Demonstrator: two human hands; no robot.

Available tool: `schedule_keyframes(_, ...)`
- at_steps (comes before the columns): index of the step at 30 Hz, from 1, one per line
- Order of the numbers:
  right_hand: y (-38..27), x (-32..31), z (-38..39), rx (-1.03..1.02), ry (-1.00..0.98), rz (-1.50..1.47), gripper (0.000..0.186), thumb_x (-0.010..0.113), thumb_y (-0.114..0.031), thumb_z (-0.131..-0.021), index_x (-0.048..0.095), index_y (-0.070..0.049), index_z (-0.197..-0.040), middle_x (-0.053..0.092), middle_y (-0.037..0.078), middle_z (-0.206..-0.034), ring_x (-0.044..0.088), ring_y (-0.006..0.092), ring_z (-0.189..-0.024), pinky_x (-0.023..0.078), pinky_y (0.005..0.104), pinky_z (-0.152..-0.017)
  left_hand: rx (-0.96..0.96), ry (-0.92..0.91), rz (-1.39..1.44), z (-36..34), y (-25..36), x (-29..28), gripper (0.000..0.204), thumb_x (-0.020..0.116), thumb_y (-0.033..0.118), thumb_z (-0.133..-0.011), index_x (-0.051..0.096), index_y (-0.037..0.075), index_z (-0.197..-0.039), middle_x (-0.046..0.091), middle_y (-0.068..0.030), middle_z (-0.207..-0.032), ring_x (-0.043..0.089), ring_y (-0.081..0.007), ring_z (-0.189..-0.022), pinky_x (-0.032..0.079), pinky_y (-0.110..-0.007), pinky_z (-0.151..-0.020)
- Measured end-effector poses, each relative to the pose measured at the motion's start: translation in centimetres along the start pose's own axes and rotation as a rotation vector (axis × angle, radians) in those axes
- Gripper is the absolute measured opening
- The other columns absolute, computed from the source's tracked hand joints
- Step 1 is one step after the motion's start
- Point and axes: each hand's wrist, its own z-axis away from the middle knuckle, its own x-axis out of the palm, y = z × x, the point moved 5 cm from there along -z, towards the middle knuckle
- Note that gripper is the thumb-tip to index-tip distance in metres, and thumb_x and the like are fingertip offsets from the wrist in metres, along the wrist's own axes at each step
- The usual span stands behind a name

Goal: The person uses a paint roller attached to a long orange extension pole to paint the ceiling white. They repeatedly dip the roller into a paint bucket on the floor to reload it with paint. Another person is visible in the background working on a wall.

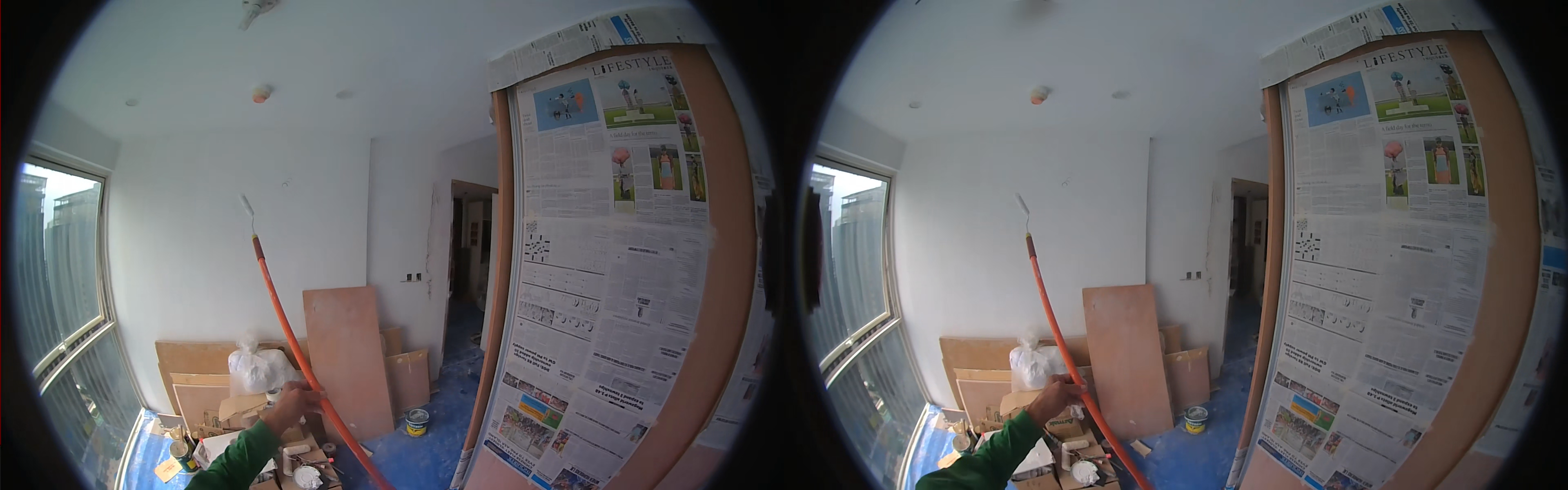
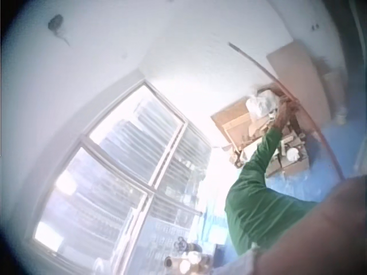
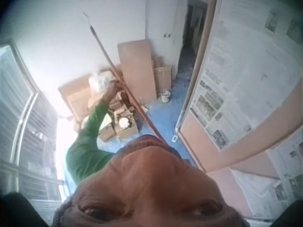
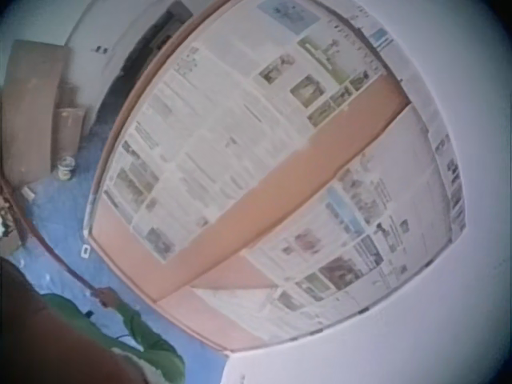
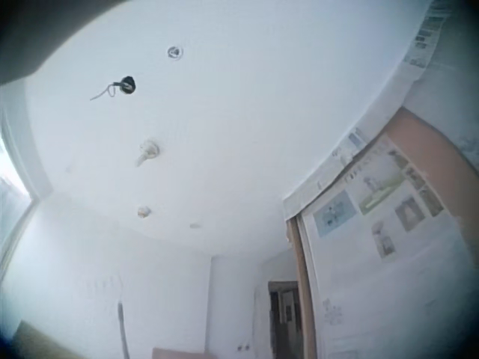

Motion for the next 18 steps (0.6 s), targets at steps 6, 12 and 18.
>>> schedule_keyframes(6,-4.4,-0.3,0.1,-0.207,-0.027,-0.283,0.032,0.059,-0.030,-0.094,0.067,-0.007,-0.115,0.051,-0.001,-0.061,0.048,0.0112,-0.049,0.040,0.0279,-0.046,0.173,-0.288,0.081,-10.8,9.3,8.5,0.018,0.061,0.002,-0.088,0.058,-0.003,-0.105,0.064,-0.0117,-0.090,0.070,-0.0284,-0.083,0.060,-0.036,-0.072)
schedule_keyframes(12,-8.1,-0.3,-5.6,-0.300,-0.116,-0.737,0.030,0.059,-0.026,-0.096,0.067,-0.004,-0.114,0.048,-0.004,-0.057,0.044,0.0067,-0.046,0.037,0.0238,-0.044,0.260,-0.447,0.095,-20.7,15.1,14.1,0.019,0.061,0.005,-0.090,0.059,-0.001,-0.108,0.064,-0.0093,-0.093,0.068,-0.0260,-0.087,0.057,-0.038,-0.081)
schedule_keyframes(18,-13.2,-3.8,-15.1,-0.340,0.253,-0.526,0.025,0.059,-0.026,-0.094,0.067,-0.004,-0.103,0.051,0.000,-0.061,0.047,0.0115,-0.053,0.040,0.0291,-0.049,0.345,-0.564,0.041,-29.2,19.8,18.0,0.026,0.058,0.007,-0.092,0.056,-0.003,-0.116,0.062,-0.0079,-0.097,0.066,-0.0241,-0.091,0.055,-0.035,-0.080)
